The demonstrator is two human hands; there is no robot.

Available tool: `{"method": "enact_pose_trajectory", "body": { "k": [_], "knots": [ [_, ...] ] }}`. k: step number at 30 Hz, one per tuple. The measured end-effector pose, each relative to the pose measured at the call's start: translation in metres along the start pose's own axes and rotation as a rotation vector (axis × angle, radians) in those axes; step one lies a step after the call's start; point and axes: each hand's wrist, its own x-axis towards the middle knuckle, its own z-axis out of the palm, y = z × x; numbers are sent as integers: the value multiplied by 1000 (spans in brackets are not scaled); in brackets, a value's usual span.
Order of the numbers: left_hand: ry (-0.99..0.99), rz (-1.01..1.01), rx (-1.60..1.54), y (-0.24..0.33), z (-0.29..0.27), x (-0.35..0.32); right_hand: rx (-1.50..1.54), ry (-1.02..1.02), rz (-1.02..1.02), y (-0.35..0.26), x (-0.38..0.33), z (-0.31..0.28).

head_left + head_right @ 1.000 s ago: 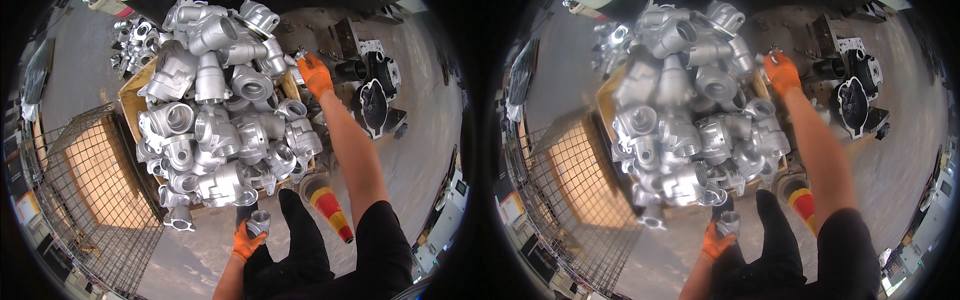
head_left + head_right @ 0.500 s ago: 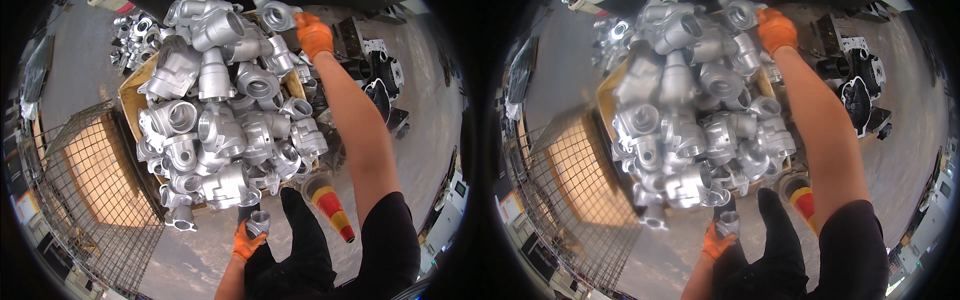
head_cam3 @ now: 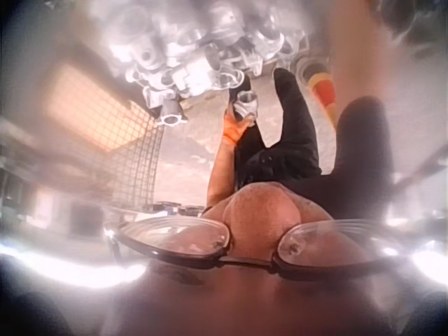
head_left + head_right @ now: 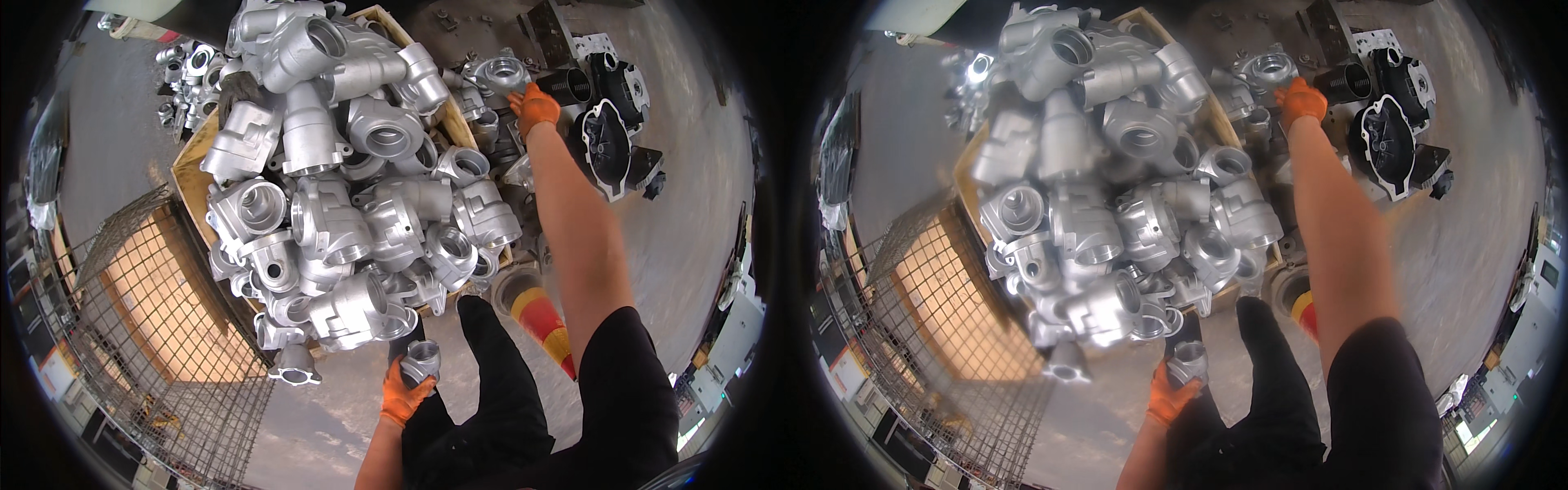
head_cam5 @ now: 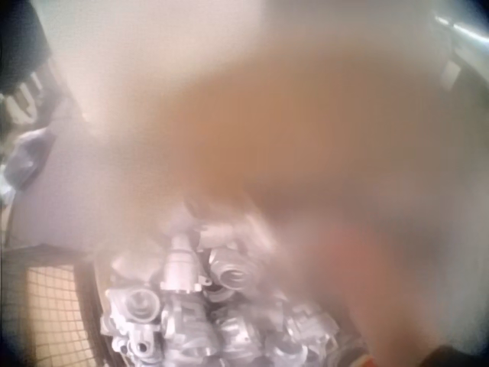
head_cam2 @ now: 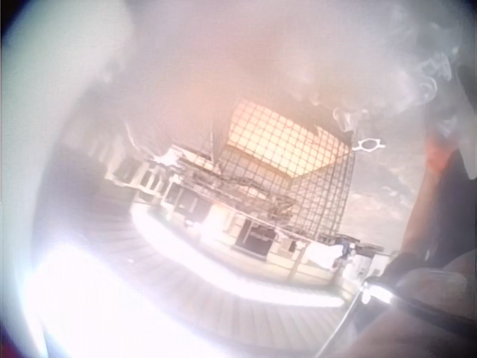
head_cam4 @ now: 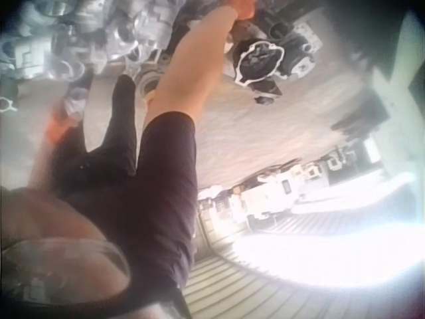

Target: The person secures a cylindrical metal part in a CNC machine vise using a wrench, then closes the machine door. Afterwards, the person walks to a crate and repeatedly picks up and places metal castings, sorting them by hand.

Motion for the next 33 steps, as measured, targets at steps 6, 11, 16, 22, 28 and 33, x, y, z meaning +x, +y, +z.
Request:
{"method": "enact_pose_trajectory", "body": {
  "k": [6, 11, 16, 22, 28, 33],
  "knots": [
    [-24, 25, 48, 13, 5, 4, 474, 81, 126, 80, 12, 24],
    [-16, -63, 124, 25, -5, -9, 1118, 22, 575, -12, -41, 23],
    [-30, -36, 114, 15, 6, 0, 6, -220, 75, -32, -46, -9],
    [-44, -64, 147, 10, 9, 3, 113, -197, 266, -83, -56, -26],
    [-38, -57, 138, 10, 10, 0, 667, -46, -75, -186, -75, -59],
    [1, -21, 76, 3, 6, -8, 828, -287, -122, -276, -130, -112]
  ]
}}
